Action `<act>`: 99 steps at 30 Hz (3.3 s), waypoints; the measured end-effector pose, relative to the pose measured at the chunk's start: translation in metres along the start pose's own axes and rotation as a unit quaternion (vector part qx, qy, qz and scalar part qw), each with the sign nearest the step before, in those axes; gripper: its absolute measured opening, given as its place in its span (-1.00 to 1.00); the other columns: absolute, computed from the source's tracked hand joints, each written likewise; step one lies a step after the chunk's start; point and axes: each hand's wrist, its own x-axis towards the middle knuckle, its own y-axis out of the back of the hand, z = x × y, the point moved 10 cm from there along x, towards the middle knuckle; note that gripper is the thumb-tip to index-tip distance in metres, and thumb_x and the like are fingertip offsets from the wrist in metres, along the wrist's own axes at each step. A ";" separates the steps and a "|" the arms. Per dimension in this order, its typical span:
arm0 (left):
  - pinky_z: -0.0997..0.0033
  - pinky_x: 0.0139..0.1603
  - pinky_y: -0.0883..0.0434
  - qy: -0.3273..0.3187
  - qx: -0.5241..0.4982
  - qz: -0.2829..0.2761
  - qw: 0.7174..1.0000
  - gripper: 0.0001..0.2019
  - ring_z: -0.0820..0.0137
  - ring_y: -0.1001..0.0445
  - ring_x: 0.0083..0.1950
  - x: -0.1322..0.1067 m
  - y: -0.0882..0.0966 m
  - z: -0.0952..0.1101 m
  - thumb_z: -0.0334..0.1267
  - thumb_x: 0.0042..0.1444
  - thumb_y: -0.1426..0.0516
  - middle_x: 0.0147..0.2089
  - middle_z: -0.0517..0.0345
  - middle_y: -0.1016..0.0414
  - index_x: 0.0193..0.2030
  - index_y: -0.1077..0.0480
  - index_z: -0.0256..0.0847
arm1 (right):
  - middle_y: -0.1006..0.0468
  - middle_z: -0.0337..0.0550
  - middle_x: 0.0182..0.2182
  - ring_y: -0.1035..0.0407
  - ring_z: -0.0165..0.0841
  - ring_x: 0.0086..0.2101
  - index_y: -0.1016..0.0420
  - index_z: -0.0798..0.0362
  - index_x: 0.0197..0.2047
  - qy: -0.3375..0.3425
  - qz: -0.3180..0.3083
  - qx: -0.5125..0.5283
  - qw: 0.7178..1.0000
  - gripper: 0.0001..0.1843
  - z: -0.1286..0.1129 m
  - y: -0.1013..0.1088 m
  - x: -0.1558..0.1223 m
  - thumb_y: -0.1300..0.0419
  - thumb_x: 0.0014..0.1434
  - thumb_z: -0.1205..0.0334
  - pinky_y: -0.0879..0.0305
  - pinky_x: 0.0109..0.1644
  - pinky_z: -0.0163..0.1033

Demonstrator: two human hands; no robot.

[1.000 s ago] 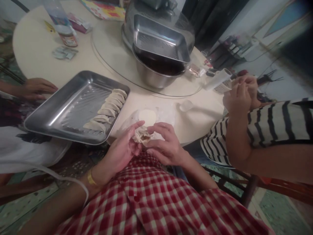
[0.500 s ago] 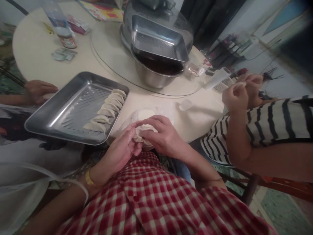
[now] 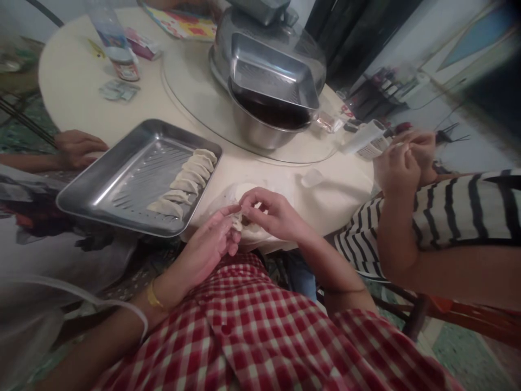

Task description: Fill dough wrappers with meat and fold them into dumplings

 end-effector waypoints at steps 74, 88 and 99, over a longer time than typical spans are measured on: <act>0.63 -0.53 -0.42 -0.058 -0.106 0.055 0.991 -0.70 0.50 -0.51 -0.48 0.024 0.016 0.068 -0.22 0.36 0.04 -0.43 0.12 -0.52 -0.17 -0.48 -0.31 | -0.65 -0.18 -0.19 -0.49 -0.34 -0.15 -0.60 -0.04 -0.17 0.169 0.068 -0.035 0.983 -0.81 -0.066 0.031 0.059 -0.21 0.22 0.12 -0.38 -0.01 -0.17; 0.53 -0.15 -0.50 -0.042 -0.015 0.015 0.999 -0.83 0.47 -0.52 -0.16 0.093 -0.037 0.039 -0.25 0.26 -0.12 -0.14 0.12 -0.57 -0.13 -0.51 -0.23 | -0.56 -0.12 -0.12 -0.33 -0.29 -0.10 -0.58 0.01 -0.19 0.108 0.043 -0.173 0.978 -0.88 0.012 0.058 0.034 -0.21 0.21 0.29 -0.20 0.08 -0.09; 0.49 -0.08 -0.47 -0.019 0.033 0.025 0.999 -0.60 0.49 -0.50 -0.15 0.081 -0.030 0.041 -0.42 0.04 -0.24 -0.11 0.19 -0.52 0.06 -0.40 -0.19 | -0.51 -0.07 -0.12 -0.24 -0.24 -0.12 -0.55 0.06 -0.26 0.051 0.033 -0.227 0.972 -0.89 0.023 0.058 0.048 -0.24 0.19 0.21 -0.15 0.02 -0.09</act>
